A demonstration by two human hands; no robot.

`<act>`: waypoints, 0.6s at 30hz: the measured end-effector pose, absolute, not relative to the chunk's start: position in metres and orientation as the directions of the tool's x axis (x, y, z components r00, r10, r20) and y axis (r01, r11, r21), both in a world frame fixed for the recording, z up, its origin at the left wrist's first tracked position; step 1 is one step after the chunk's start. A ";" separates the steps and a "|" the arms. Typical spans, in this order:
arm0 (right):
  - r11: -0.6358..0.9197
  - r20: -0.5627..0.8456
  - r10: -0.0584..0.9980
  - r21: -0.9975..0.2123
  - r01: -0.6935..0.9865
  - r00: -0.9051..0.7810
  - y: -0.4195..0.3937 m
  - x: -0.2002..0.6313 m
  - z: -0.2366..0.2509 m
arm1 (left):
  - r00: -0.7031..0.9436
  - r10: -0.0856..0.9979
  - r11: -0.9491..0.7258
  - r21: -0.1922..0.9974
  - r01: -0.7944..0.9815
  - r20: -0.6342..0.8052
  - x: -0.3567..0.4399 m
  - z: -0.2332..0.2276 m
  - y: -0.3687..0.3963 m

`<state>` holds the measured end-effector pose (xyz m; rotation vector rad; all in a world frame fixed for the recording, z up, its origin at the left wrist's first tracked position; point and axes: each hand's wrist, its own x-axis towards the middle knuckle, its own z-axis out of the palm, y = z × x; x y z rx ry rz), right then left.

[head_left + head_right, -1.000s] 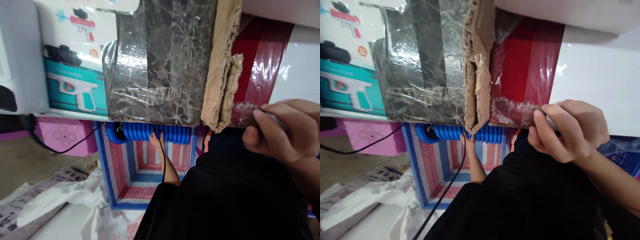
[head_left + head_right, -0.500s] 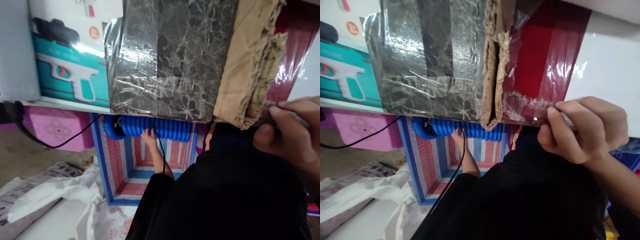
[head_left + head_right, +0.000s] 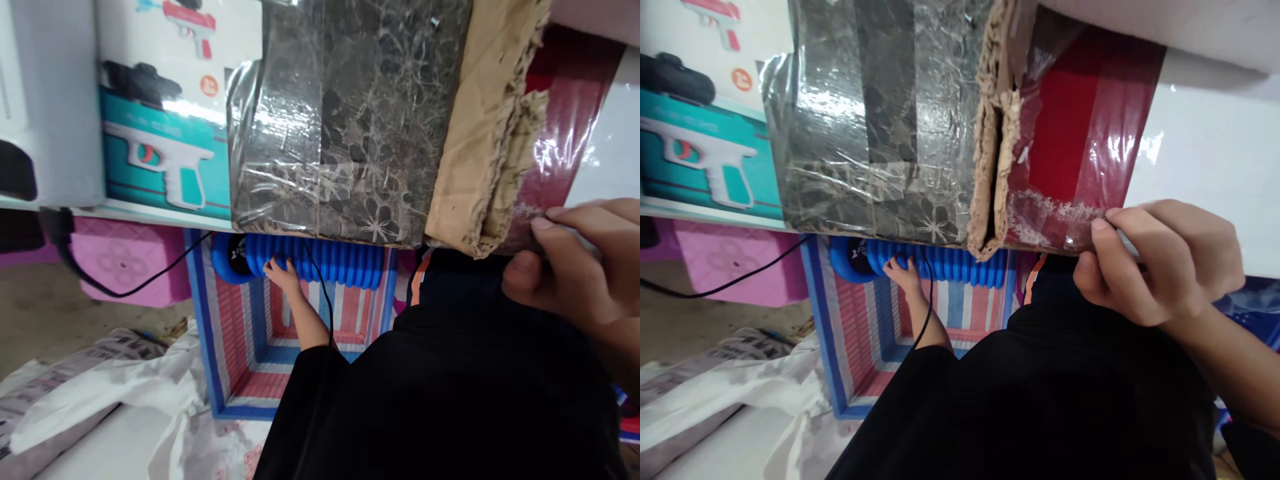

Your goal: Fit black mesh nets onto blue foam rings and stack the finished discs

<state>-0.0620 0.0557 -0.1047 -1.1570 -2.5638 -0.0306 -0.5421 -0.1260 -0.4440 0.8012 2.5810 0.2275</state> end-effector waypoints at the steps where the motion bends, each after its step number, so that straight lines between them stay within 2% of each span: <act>1: 0.710 0.348 0.671 -0.045 0.703 -0.655 0.057 -0.062 -0.104 | -0.736 0.573 0.819 0.273 0.505 -0.360 -0.549 -0.444 -0.126; 3: 0.777 0.447 0.498 0.151 0.611 -0.743 0.059 -0.064 -0.102 | -0.708 0.581 0.814 0.274 0.513 -0.400 -0.563 -0.442 -0.124; 5: 0.788 0.444 0.455 0.201 0.581 -0.772 0.061 -0.068 -0.098 | -0.671 0.591 0.805 0.282 0.521 -0.447 -0.578 -0.441 -0.120; 10: 0.790 0.445 0.466 0.179 0.586 -0.765 0.058 -0.074 -0.097 | -0.653 0.579 0.812 0.267 0.519 -0.488 -0.597 -0.438 -0.112; 15: 0.751 0.435 0.570 0.069 0.657 -0.697 0.055 -0.070 -0.103 | -0.677 0.568 0.818 0.236 0.524 -0.467 -0.604 -0.435 -0.106; 18: 0.766 0.470 0.508 0.137 0.628 -0.722 0.058 -0.069 -0.105 | -0.695 0.574 0.815 0.225 0.533 -0.433 -0.608 -0.433 -0.102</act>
